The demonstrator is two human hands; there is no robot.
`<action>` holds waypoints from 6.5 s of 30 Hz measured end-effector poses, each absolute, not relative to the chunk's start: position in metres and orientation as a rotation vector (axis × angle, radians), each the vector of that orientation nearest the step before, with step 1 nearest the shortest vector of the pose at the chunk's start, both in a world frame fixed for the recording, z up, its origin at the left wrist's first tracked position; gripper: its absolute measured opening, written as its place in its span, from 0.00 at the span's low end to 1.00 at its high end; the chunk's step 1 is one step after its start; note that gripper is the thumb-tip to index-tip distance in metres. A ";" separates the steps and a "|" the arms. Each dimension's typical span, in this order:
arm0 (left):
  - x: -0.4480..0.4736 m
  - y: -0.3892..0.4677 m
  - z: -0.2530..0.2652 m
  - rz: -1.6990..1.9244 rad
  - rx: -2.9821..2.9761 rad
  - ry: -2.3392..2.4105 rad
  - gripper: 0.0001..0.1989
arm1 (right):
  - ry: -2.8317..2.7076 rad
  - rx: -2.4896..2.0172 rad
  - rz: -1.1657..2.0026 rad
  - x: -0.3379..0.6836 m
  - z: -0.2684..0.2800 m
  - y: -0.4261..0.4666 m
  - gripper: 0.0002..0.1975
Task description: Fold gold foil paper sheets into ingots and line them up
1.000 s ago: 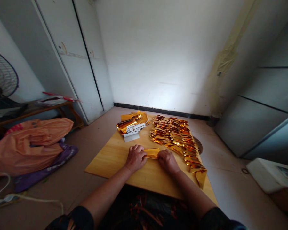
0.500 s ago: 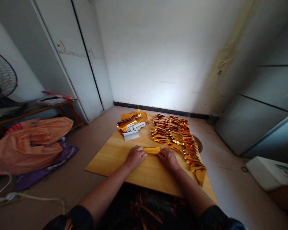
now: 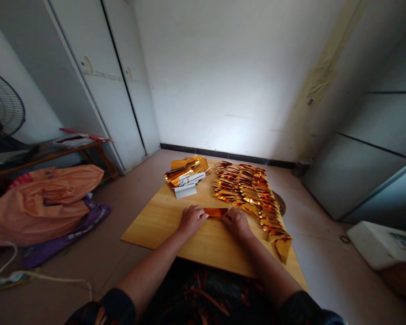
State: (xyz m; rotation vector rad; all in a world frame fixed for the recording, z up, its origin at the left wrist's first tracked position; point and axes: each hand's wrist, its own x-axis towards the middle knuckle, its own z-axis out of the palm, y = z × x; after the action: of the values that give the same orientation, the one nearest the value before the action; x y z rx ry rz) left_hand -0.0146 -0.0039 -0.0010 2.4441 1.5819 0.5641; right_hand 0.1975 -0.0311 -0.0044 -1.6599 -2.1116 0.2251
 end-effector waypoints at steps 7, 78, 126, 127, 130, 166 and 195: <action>-0.009 0.002 0.001 0.443 2.514 1.672 0.12 | -1.961 -1.854 0.221 0.189 0.000 -0.030 0.07; -0.021 -0.014 -0.009 0.563 2.936 1.142 0.12 | -1.817 -2.290 0.464 0.160 0.027 -0.025 0.11; -0.009 0.013 -0.004 0.547 2.300 1.615 0.04 | -1.895 -1.863 0.790 0.165 0.017 -0.002 0.12; -0.012 0.014 -0.005 0.545 2.308 1.594 0.05 | -1.899 -1.860 0.792 0.166 0.017 -0.001 0.12; -0.022 0.017 -0.007 0.533 2.327 1.526 0.08 | -1.916 -1.850 0.772 0.168 0.015 -0.002 0.12; -0.018 0.000 -0.006 0.680 2.382 1.471 0.02 | -1.872 -1.710 0.186 0.192 0.002 -0.051 0.06; -0.021 0.000 -0.015 0.845 2.358 1.422 0.28 | -1.914 -1.578 0.340 0.197 -0.016 -0.038 0.18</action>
State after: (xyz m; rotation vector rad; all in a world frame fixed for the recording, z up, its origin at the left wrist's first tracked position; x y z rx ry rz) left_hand -0.0207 0.0001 -0.0151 2.3580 1.4222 0.8446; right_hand 0.1970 -0.0379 -0.0157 -1.5777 -1.9140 0.3403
